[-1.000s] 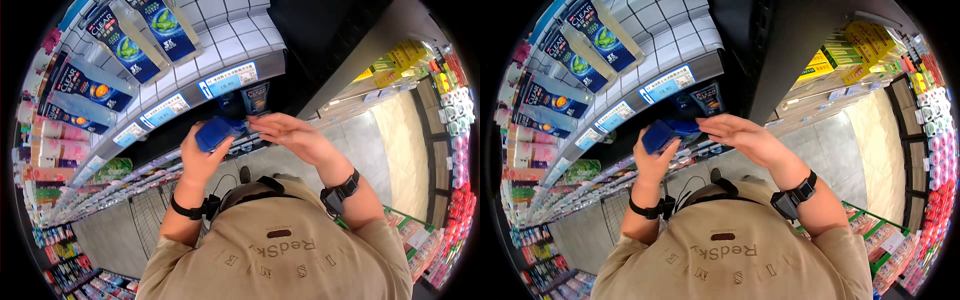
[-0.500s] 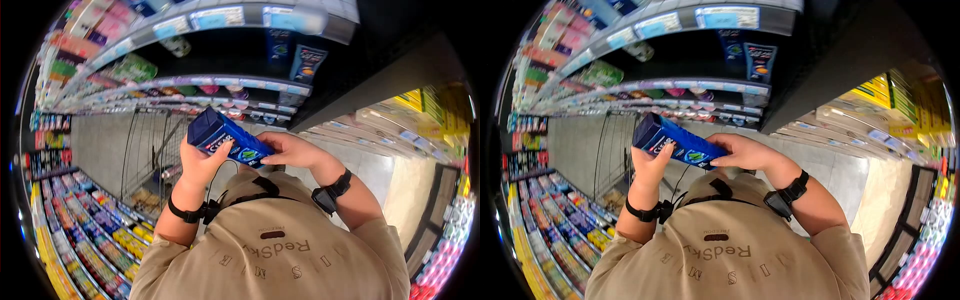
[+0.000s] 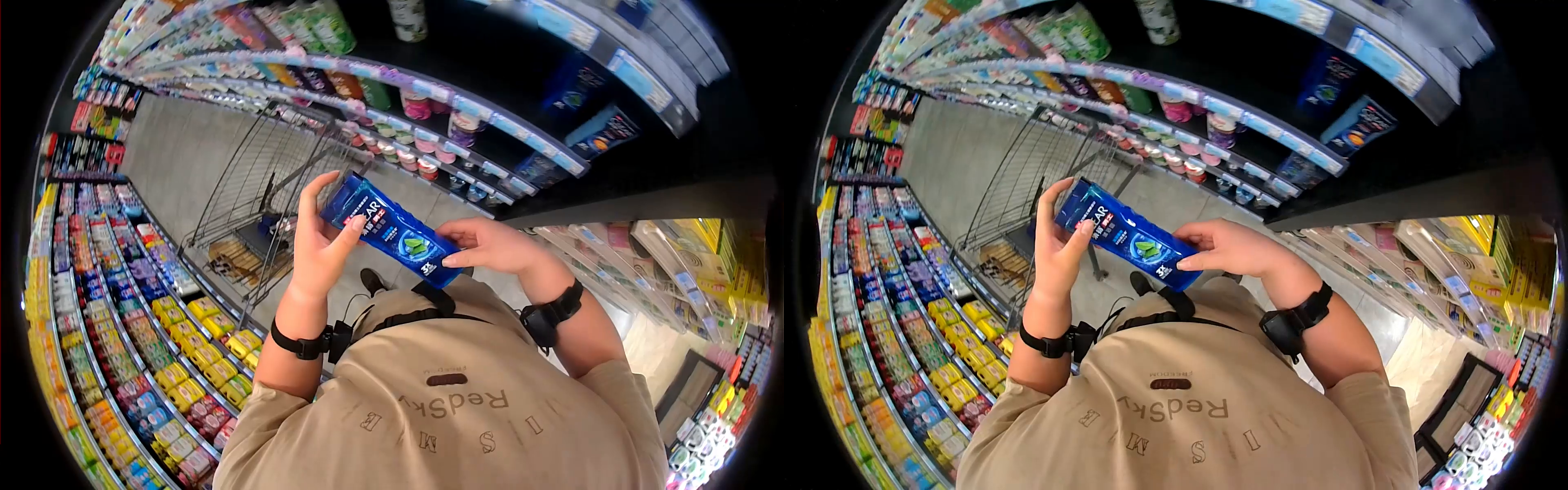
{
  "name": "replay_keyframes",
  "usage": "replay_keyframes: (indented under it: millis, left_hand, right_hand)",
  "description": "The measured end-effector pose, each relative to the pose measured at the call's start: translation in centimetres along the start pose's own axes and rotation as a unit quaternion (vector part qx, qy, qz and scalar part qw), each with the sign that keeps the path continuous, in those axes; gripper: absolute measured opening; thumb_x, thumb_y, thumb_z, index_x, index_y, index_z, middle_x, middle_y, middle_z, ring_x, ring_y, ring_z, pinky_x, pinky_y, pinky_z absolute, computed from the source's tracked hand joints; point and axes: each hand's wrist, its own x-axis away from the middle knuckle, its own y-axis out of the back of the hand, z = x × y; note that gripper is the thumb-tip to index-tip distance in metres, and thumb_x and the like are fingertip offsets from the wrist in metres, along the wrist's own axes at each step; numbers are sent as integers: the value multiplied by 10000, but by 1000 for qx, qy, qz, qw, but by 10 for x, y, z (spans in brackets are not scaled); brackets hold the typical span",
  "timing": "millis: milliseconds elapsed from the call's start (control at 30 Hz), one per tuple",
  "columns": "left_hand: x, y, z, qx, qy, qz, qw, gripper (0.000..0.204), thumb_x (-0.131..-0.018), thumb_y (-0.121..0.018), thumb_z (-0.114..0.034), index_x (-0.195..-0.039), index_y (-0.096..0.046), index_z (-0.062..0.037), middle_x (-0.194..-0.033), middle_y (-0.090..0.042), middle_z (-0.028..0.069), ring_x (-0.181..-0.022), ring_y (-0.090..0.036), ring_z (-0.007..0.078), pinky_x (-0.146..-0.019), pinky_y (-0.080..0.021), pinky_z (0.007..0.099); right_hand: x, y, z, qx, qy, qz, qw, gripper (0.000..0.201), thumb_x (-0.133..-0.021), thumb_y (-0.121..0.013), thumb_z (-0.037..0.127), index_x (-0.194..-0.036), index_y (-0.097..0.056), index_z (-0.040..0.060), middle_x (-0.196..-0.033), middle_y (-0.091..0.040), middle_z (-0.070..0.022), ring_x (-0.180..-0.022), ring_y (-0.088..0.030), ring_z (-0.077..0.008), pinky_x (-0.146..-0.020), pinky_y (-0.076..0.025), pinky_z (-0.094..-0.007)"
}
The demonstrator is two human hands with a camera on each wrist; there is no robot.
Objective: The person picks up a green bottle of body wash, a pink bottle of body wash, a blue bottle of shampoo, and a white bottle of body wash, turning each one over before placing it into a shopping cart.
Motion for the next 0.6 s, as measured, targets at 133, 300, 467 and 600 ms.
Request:
replay_keyframes:
  millis: [133, 300, 467, 600]
  left_hand:
    - [23, 62, 4, 6, 38, -11, 999, 685, -906, -720, -64, -1494, -371, -30, -1092, -614, 74, -965, -614, 108, -813, -545, 264]
    - [56, 150, 4, -55, 28, 13, 998, 924, -782, -865, -85, -1548, -350, -48, -1150, -629, 78, -1053, -623, 138, -971, -486, 305]
    - [94, 232, 14, -59, 56, 19, 997, 966, -677, -948, -93, -1483, -416, -67, -1183, -636, 81, -1078, -637, 160, -982, -503, 323]
    - [125, 288, 24, -97, 57, 28, 993, 854, -716, -872, -19, -1451, -443, -71, -1123, -656, 65, -1016, -647, 147, -912, -517, 312]
  right_hand:
    - [-42, -30, 0, -49, -15, 11, 999, 539, -898, -774, 143, -1364, -560, -24, -1276, -660, -102, -1149, -616, -155, -1029, -474, -314]
    - [-102, -76, 14, -23, -22, 15, 999, 460, -920, -719, 150, -1329, -584, -12, -1259, -678, -106, -1149, -630, -151, -1025, -479, -309]
    - [-158, -122, 16, -7, -35, 21, 999, 405, -944, -708, 173, -1297, -618, -4, -1221, -696, -95, -1114, -642, -144, -991, -492, -302]
    - [-200, -162, 17, -34, -62, 14, 997, 436, -919, -728, 202, -1289, -619, -1, -1230, -687, -99, -1121, -646, -170, -1003, -492, -305]
